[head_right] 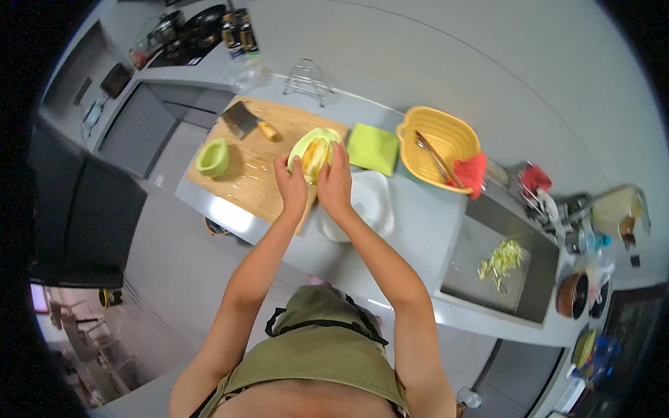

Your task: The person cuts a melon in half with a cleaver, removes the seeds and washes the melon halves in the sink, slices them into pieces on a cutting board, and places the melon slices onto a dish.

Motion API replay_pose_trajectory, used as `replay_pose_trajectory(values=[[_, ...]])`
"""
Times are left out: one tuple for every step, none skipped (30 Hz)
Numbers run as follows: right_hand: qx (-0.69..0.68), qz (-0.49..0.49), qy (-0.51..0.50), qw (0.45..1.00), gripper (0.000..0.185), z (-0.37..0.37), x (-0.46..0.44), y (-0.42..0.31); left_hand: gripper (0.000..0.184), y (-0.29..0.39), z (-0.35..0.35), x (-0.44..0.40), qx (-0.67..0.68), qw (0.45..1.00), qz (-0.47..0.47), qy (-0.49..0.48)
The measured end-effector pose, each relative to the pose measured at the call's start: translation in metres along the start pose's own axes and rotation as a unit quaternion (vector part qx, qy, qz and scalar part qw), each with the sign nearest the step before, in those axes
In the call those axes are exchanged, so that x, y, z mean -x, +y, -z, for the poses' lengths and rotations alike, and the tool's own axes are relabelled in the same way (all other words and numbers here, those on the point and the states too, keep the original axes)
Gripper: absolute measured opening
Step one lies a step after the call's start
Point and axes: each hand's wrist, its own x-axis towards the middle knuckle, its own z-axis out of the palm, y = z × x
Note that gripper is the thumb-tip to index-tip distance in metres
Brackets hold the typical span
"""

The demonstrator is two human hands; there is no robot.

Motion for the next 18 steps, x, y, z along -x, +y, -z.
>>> replay_pose_trajectory(values=[[0.006,0.001,0.013,1.0,0.048,0.025,0.011,0.005,0.028,0.01,-0.013,0.021,0.015,1.0,-0.004,-0.015],[0.013,0.004,0.027,1.0,0.047,0.053,0.021,0.012,0.029,0.02,-0.027,0.044,-0.003,0.999,-0.006,-0.041],[0.02,0.006,0.043,0.999,0.046,0.082,0.031,0.018,0.029,0.031,-0.042,0.068,-0.02,0.997,-0.011,-0.069],[0.023,0.006,0.067,0.997,0.044,0.111,0.042,0.026,0.03,0.039,-0.059,0.094,-0.036,0.994,-0.015,-0.098],[0.027,0.003,0.091,0.995,0.043,0.142,0.055,0.035,0.032,0.046,-0.079,0.121,-0.015,0.993,0.007,-0.118],[0.033,0.0,0.113,0.993,0.042,0.173,0.07,0.045,0.033,0.051,-0.099,0.15,0.006,0.99,0.032,-0.138],[0.056,0.002,0.128,0.99,0.042,0.206,0.084,0.057,0.034,0.055,-0.119,0.18,0.025,0.986,0.057,-0.157],[0.076,0.001,0.143,0.987,0.041,0.239,0.099,0.069,0.035,0.059,-0.139,0.209,0.021,0.983,0.047,-0.178],[0.097,-0.004,0.159,0.982,0.04,0.269,0.118,0.078,0.034,0.066,-0.156,0.239,0.093,0.966,0.111,-0.215],[0.112,-0.02,0.177,0.978,0.04,0.298,0.134,0.083,0.034,0.074,-0.175,0.266,0.165,0.938,0.177,-0.25],[0.125,-0.023,0.192,0.973,0.04,0.326,0.15,0.095,0.033,0.082,-0.193,0.292,0.234,0.899,0.244,-0.28],[0.135,-0.027,0.204,0.969,0.04,0.351,0.165,0.112,0.038,0.088,-0.208,0.313,0.283,0.84,0.317,-0.338],[0.142,-0.031,0.215,0.966,0.04,0.373,0.177,0.123,0.042,0.09,-0.221,0.328,0.324,0.772,0.386,-0.387],[0.148,-0.036,0.216,0.964,0.04,0.394,0.189,0.135,0.047,0.091,-0.233,0.341,0.361,0.695,0.453,-0.426],[0.153,-0.041,0.216,0.964,0.04,0.413,0.198,0.142,0.051,0.089,-0.243,0.353,0.393,0.611,0.514,-0.457],[0.156,-0.046,0.215,0.963,0.041,0.429,0.206,0.149,0.058,0.087,-0.254,0.365,0.394,0.582,0.516,-0.49],[0.148,-0.053,0.21,0.965,0.039,0.442,0.213,0.156,0.059,0.084,-0.264,0.378,0.392,0.567,0.53,-0.494],[0.138,-0.061,0.203,0.968,0.038,0.454,0.218,0.16,0.06,0.087,-0.27,0.388,0.39,0.552,0.545,-0.496]])
